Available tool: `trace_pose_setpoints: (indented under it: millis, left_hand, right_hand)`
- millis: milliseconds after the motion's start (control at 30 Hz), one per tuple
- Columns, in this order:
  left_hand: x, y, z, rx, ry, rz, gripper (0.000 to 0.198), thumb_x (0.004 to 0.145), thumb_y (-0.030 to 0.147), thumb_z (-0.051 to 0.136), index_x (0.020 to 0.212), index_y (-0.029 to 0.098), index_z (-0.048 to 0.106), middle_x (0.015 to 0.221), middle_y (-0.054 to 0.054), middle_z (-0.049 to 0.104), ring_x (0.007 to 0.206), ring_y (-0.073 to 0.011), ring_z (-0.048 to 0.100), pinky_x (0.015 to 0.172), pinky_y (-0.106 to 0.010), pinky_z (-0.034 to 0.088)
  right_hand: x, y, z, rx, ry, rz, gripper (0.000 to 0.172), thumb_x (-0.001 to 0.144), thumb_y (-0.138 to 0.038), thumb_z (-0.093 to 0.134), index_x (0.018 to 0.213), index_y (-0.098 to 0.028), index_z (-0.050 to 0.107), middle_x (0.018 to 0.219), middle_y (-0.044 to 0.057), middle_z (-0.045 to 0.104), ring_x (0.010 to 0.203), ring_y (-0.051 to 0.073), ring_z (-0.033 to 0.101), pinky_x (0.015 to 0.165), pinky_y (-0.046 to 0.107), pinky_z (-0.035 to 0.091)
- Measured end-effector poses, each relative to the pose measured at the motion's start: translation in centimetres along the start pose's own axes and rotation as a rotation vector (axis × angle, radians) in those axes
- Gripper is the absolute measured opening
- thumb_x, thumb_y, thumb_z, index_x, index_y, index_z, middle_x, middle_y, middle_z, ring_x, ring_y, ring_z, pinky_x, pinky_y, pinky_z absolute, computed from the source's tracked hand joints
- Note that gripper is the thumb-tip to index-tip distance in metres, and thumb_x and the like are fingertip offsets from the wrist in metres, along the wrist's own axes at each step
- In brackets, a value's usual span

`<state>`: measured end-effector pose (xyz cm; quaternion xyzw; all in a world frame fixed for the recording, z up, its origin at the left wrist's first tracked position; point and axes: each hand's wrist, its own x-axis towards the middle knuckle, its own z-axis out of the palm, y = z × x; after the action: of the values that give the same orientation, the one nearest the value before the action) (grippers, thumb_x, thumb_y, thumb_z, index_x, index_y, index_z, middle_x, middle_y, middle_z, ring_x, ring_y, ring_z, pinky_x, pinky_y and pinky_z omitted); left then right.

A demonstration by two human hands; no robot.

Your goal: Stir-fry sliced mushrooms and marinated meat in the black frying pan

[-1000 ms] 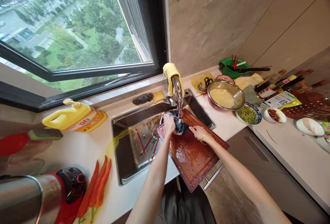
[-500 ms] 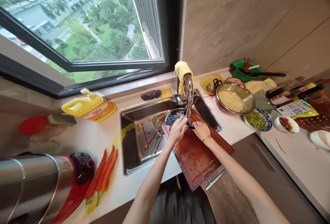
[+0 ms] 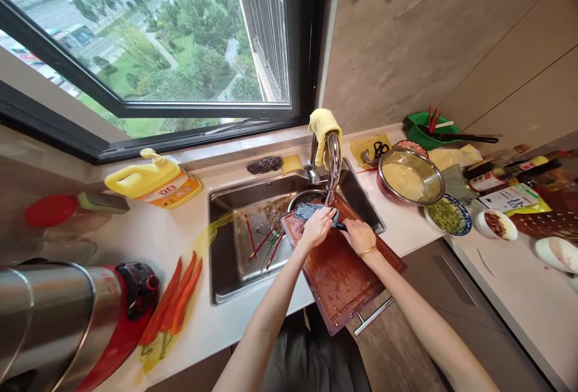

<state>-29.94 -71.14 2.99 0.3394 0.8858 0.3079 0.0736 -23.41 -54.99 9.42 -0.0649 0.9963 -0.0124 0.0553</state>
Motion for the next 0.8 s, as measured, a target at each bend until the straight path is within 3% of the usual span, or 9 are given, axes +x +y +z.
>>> trace_pose_setpoints:
  millis: [100, 200, 300, 400, 467, 533, 633, 733, 800]
  left_hand:
    - [0.1, -1.4, -1.0, 0.004, -0.005, -0.119, 0.049, 0.096, 0.035, 0.020, 0.137, 0.021, 0.043, 0.145, -0.003, 0.039, 0.137, -0.0130, 0.029, 0.114, -0.033, 0.019]
    - [-0.9, -3.8, -3.4, 0.059, -0.031, -0.504, 0.044, 0.094, 0.036, 0.029, 0.132, 0.025, 0.048, 0.139, -0.004, 0.047, 0.130, -0.0143, 0.041, 0.106, -0.029, 0.032]
    - [-3.1, -5.9, -6.5, 0.145, -0.041, -0.778, 0.043, 0.091, 0.035, 0.036, 0.124, 0.016, 0.056, 0.117, -0.017, 0.063, 0.108, -0.0264, 0.061, 0.089, -0.038, 0.046]
    - [-5.2, -6.0, -8.4, 0.251, -0.034, -0.845, 0.046, 0.088, 0.029, 0.037, 0.125, 0.007, 0.054, 0.110, -0.027, 0.063, 0.105, -0.0364, 0.060, 0.087, -0.051, 0.043]
    - [-5.8, -4.8, -8.0, 0.338, -0.037, -0.757, 0.053, 0.083, 0.029, 0.046, 0.133, 0.012, 0.046, 0.118, -0.023, 0.061, 0.114, -0.0363, 0.054, 0.093, -0.055, 0.038]
    - [-5.4, -2.5, -6.6, 0.380, -0.036, -0.577, 0.062, 0.078, 0.030, 0.053, 0.138, 0.018, 0.040, 0.125, -0.018, 0.058, 0.120, -0.0344, 0.050, 0.095, -0.054, 0.037]
    - [-2.7, 3.5, -3.3, 0.216, -0.068, -0.358, 0.053, 0.081, 0.029, 0.048, 0.134, 0.021, 0.046, 0.109, -0.012, 0.067, 0.102, -0.0283, 0.062, 0.092, -0.044, 0.044]
    - [2.0, 12.4, 0.5, 0.032, -0.004, -0.036, 0.050, 0.082, 0.025, 0.045, 0.131, 0.023, 0.049, 0.125, -0.011, 0.059, 0.108, -0.0248, 0.059, 0.094, -0.036, 0.044]
    - [6.0, 19.6, 3.5, -0.021, -0.013, 0.205, 0.053, 0.079, 0.022, 0.049, 0.132, 0.023, 0.049, 0.138, -0.011, 0.047, 0.118, -0.0259, 0.052, 0.104, -0.039, 0.035]
  right_hand:
    - [-1.1, 0.2, 0.0, -0.004, 0.024, 0.009, 0.024, 0.091, -0.036, 0.047, 0.097, -0.016, 0.058, 0.087, 0.010, 0.066, 0.084, 0.022, 0.059, 0.068, 0.030, 0.034]
    - [-2.9, 1.1, 0.0, -0.005, 0.049, 0.036, 0.024, 0.091, -0.037, 0.048, 0.097, -0.016, 0.058, 0.087, 0.010, 0.066, 0.085, 0.022, 0.059, 0.069, 0.030, 0.035]
    - [-5.2, 2.2, -0.2, 0.026, 0.018, 0.125, 0.025, 0.091, -0.038, 0.047, 0.099, -0.017, 0.058, 0.087, 0.010, 0.067, 0.083, 0.022, 0.061, 0.068, 0.029, 0.037]
    - [-7.8, 3.2, -0.7, 0.057, -0.039, 0.205, 0.028, 0.092, -0.040, 0.044, 0.101, -0.017, 0.058, 0.091, 0.011, 0.068, 0.086, 0.022, 0.062, 0.069, 0.029, 0.039]
    - [-9.5, 4.0, -1.2, 0.097, -0.078, 0.245, 0.030, 0.093, -0.042, 0.043, 0.102, -0.018, 0.057, 0.095, 0.011, 0.068, 0.088, 0.022, 0.063, 0.070, 0.028, 0.040]
    - [-11.3, 5.2, -1.7, 0.138, -0.100, 0.293, 0.033, 0.093, -0.044, 0.041, 0.105, -0.018, 0.057, 0.097, 0.011, 0.068, 0.088, 0.022, 0.064, 0.069, 0.028, 0.040]
    - [-14.6, 8.6, -2.8, 0.172, -0.104, 0.426, 0.038, 0.093, -0.049, 0.037, 0.106, -0.020, 0.058, 0.095, 0.010, 0.069, 0.085, 0.023, 0.065, 0.065, 0.027, 0.039]
    - [-19.3, 14.3, -4.8, 0.180, -0.119, 0.553, 0.041, 0.092, -0.052, 0.036, 0.104, -0.022, 0.060, 0.092, 0.009, 0.070, 0.081, 0.022, 0.065, 0.062, 0.026, 0.038]
    - [-23.4, 19.6, -6.8, 0.139, -0.139, 0.584, 0.040, 0.091, -0.051, 0.038, 0.106, -0.022, 0.062, 0.092, 0.009, 0.070, 0.081, 0.022, 0.065, 0.064, 0.026, 0.037]
